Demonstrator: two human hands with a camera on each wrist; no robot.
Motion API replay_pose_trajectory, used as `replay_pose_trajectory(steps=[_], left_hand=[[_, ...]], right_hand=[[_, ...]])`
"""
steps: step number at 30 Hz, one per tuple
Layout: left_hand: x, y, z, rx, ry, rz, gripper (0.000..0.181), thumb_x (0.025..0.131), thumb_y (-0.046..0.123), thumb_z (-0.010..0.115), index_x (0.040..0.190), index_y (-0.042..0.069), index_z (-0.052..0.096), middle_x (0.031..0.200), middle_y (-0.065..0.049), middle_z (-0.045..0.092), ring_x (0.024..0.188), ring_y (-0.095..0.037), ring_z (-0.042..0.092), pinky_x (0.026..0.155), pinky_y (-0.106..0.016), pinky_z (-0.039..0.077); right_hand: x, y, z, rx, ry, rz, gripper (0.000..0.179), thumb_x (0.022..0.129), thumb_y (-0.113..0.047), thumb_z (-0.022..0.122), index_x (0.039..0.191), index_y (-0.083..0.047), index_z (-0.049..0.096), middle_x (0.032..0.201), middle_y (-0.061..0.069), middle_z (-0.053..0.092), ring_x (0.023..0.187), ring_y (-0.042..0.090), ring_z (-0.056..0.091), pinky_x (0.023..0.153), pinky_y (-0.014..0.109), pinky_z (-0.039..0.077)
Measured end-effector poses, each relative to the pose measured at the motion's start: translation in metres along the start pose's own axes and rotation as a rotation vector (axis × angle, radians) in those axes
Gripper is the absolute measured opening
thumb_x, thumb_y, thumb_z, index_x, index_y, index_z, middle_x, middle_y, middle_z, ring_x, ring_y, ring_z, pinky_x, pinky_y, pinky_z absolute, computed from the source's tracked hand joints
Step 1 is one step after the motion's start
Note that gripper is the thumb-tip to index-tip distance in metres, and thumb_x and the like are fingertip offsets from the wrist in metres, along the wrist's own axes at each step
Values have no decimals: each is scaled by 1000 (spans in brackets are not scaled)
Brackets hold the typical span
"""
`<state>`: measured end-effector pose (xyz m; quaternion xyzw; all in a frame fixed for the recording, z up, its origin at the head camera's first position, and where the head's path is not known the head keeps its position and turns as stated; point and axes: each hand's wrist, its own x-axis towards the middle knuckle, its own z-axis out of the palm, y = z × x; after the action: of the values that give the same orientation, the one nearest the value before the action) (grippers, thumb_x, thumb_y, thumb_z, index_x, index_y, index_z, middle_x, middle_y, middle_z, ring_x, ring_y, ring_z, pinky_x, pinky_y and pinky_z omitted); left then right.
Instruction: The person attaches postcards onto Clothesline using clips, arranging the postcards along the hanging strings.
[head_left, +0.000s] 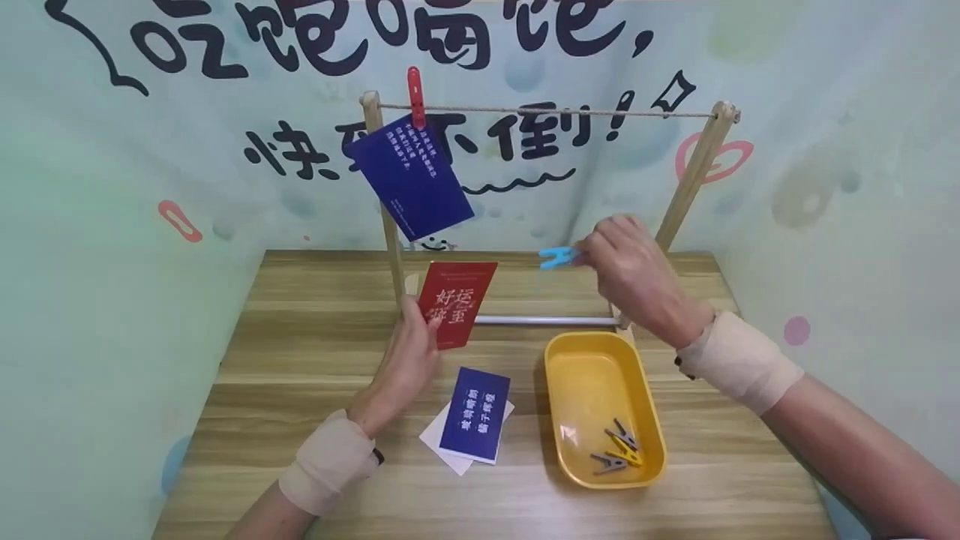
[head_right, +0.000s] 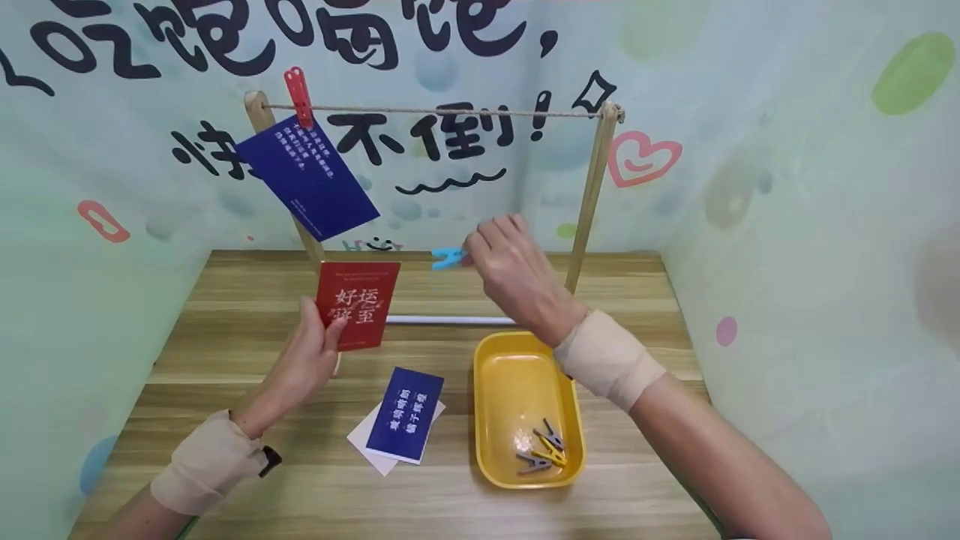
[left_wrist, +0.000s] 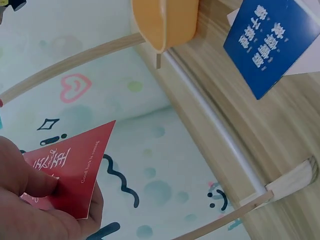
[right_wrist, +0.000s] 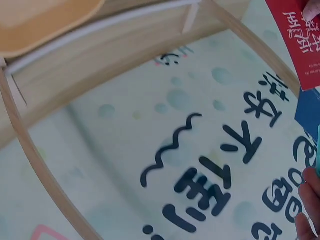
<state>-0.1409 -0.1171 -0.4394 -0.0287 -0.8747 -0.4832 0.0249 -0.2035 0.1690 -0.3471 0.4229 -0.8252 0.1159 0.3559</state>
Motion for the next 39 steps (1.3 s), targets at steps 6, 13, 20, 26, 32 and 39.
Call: replay_pose_trajectory(steps=[6,13,20,26,32,39], left_hand=[[14,9,-4,28,17,33,30,106,6,38,134,0,31,124,-21,50,120,-32,56,105,-41,52],[33,16,-13,60,-4,17,29,107,8,36,133,-1,31,126,-20,46,119,-31,51,107,-43,48],[56,32,-24,30,-1,93,32,106,6,37,136,-3,29,130,-24,50,123,-35,56,108,-44,49],[70,47,-34,-17,3,103,30,106,7,36,134,-2,30,128,-22,50,122,-31,54,109,-43,47],[80,57,-40,-40,31,107,36,107,12,36,139,-1,25,128,-19,47,121,-28,50,114,-41,40],[93,66,-50,-35,57,64,37,107,13,36,140,0,24,129,-20,47,123,-29,49,115,-42,39]], right_hand=[[23,10,-14,-53,5,18,13,93,-8,69,93,3,64,79,15,62,77,30,52,72,36,46],[50,18,-7,-88,8,-43,11,96,-5,65,91,5,63,80,17,63,77,32,52,70,38,45],[69,22,-2,-85,30,-73,15,98,-8,62,89,5,62,78,17,61,74,31,50,69,38,42],[85,24,-4,-105,28,-72,16,99,-9,61,90,5,62,78,17,61,73,31,48,67,37,40],[108,26,-10,-98,29,-64,19,100,-9,58,89,6,62,81,19,64,75,32,53,69,38,42],[130,23,-10,-123,-14,-56,21,101,-11,57,92,8,63,84,20,65,77,34,54,70,39,44]])
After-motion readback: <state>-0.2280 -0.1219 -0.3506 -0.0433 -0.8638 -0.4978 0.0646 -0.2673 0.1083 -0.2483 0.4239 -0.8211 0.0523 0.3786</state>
